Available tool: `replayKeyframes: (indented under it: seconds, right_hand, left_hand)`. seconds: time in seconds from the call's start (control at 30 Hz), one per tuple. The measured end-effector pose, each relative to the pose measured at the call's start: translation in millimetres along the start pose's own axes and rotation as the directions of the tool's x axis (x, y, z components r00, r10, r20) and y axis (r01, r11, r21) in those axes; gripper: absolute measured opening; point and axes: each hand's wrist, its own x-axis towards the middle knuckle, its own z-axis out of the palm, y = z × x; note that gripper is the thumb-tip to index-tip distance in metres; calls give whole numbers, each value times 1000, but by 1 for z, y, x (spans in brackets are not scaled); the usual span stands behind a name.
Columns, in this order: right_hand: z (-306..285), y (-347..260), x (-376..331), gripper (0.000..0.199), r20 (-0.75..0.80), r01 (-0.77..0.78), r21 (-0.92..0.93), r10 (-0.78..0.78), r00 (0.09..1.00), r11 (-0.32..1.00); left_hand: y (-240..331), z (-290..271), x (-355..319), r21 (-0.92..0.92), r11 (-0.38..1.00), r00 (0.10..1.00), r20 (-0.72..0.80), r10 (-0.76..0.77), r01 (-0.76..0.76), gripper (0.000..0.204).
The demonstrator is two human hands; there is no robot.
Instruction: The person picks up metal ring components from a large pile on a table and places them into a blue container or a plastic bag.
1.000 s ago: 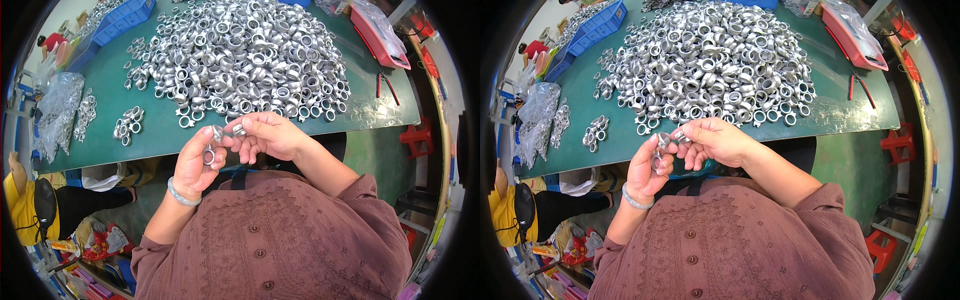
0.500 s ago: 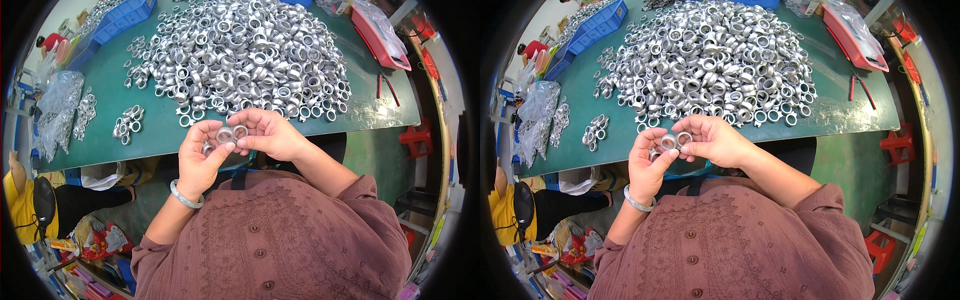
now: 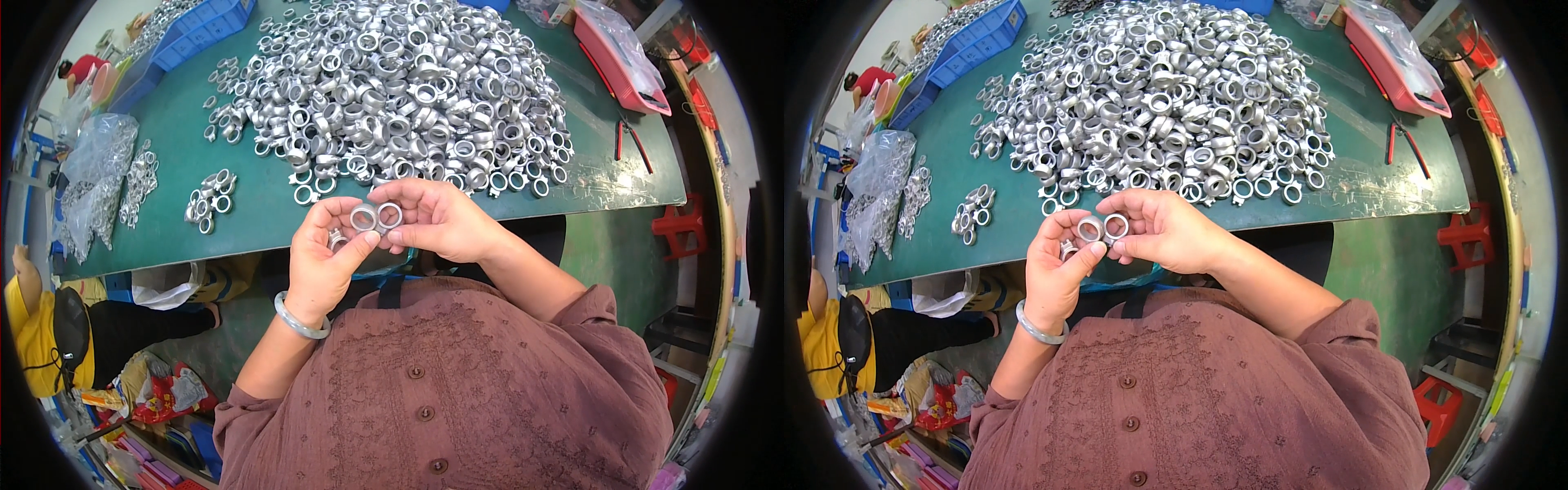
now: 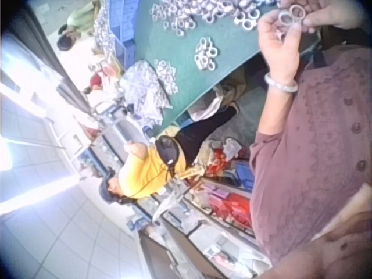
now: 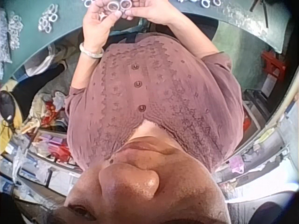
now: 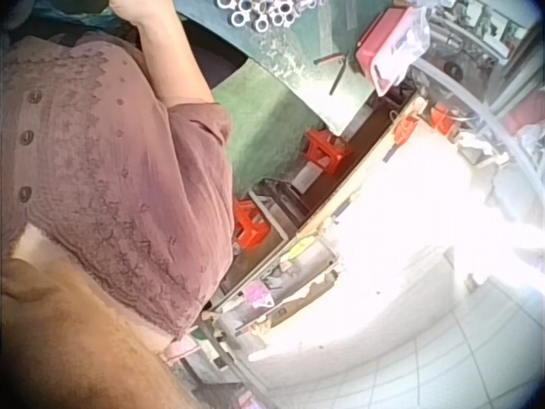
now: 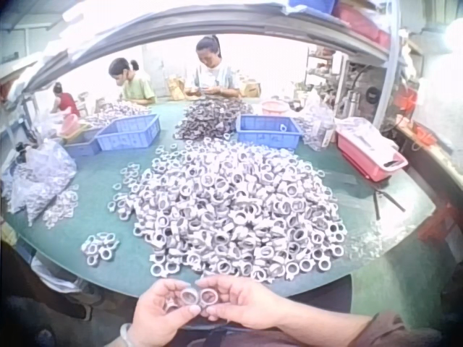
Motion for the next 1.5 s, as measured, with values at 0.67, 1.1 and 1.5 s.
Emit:
replayKeyframes:
  seconds: [0.67, 1.1, 1.5]
  right_hand:
    - [26, 14, 4, 15, 319, 359, -917, -221, 922, 175]
    - [36, 51, 6, 22, 523, 434, -819, -175, 835, -376]
    - [38, 41, 6, 19, 310, 318, -948, -197, 930, 5]
  left_hand:
    - [-12, -47, -7, -696, 694, 973, 29, -230, 185, 38]
    - [-8, -44, -10, -753, 635, 985, 138, -102, 172, 48]
    - [-8, -43, -14, -800, 583, 990, 123, -67, 139, 51]
